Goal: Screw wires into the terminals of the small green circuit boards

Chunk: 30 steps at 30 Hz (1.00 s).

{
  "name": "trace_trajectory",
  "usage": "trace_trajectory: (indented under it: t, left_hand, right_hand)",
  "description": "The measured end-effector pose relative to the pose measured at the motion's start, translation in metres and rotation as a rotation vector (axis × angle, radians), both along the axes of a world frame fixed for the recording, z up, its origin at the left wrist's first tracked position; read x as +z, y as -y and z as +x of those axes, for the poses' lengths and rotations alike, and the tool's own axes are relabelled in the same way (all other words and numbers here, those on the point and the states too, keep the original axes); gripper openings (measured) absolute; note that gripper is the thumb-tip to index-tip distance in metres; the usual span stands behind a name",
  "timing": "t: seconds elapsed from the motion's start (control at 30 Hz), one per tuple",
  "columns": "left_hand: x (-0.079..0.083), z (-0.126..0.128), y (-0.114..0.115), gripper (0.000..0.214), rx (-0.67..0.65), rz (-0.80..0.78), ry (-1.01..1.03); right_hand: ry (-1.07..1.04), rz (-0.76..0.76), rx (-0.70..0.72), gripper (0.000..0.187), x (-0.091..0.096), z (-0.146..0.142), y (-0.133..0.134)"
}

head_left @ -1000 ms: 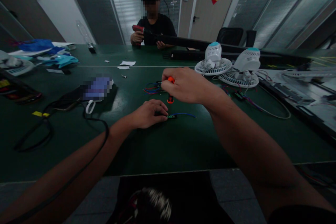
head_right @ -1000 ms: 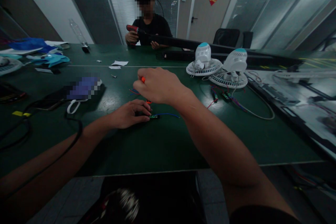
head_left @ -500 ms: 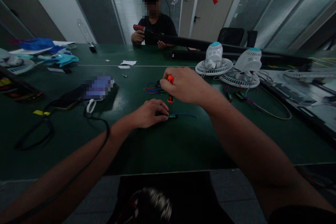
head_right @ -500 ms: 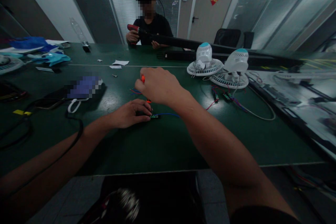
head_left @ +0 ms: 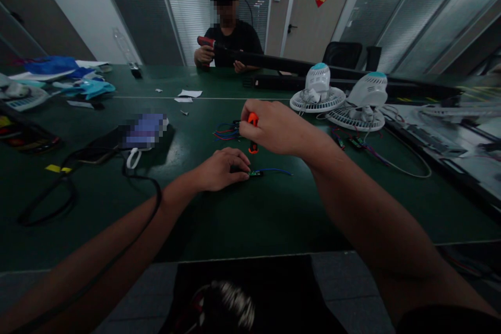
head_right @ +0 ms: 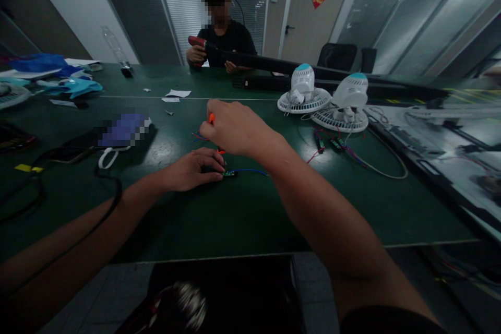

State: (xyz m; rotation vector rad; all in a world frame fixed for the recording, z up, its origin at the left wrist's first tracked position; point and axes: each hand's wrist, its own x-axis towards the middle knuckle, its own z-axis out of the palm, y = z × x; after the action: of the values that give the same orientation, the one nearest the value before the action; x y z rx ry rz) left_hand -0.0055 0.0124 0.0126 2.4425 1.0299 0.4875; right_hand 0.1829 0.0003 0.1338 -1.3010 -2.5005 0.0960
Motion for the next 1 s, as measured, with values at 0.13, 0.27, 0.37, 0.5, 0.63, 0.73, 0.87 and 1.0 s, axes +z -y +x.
trace_trajectory:
  t: [0.13, 0.27, 0.37, 0.5, 0.63, 0.73, 0.87, 1.0]
  left_hand:
    - [-0.001, 0.000, -0.001, 0.014, -0.007, 0.006, -0.006]
    - [0.000, 0.000, -0.001, 0.014, -0.008, 0.008, -0.003]
    - [0.000, 0.000, -0.001, 0.014, -0.003, 0.000, -0.004]
    - [-0.001, -0.001, 0.000, 0.015, 0.008, -0.012, -0.012]
    - [-0.001, -0.001, 0.000, 0.014, 0.011, -0.012, -0.011]
    - [-0.001, 0.000, 0.000, 0.013, 0.013, -0.008, 0.000]
    - [-0.001, 0.000, -0.001, 0.012, -0.004, 0.001, 0.015]
    - [-0.002, -0.001, -0.002, 0.012, -0.010, 0.008, 0.021]
  right_hand:
    - [-0.007, -0.019, 0.005, 0.029, 0.001, -0.001, 0.002]
    - [0.008, -0.038, -0.001, 0.029, 0.003, -0.001, 0.003]
    - [0.019, -0.034, -0.002, 0.028, 0.004, -0.002, 0.004]
    - [0.009, -0.056, 0.005, 0.029, 0.003, -0.001, 0.004]
    - [-0.030, -0.039, 0.029, 0.029, 0.001, 0.000, 0.001]
    - [-0.074, -0.025, 0.010, 0.026, -0.003, 0.000, 0.000]
    - [-0.119, 0.011, 0.013, 0.047, -0.008, -0.004, 0.001]
    - [-0.118, 0.034, -0.030, 0.066, -0.008, -0.007, 0.003]
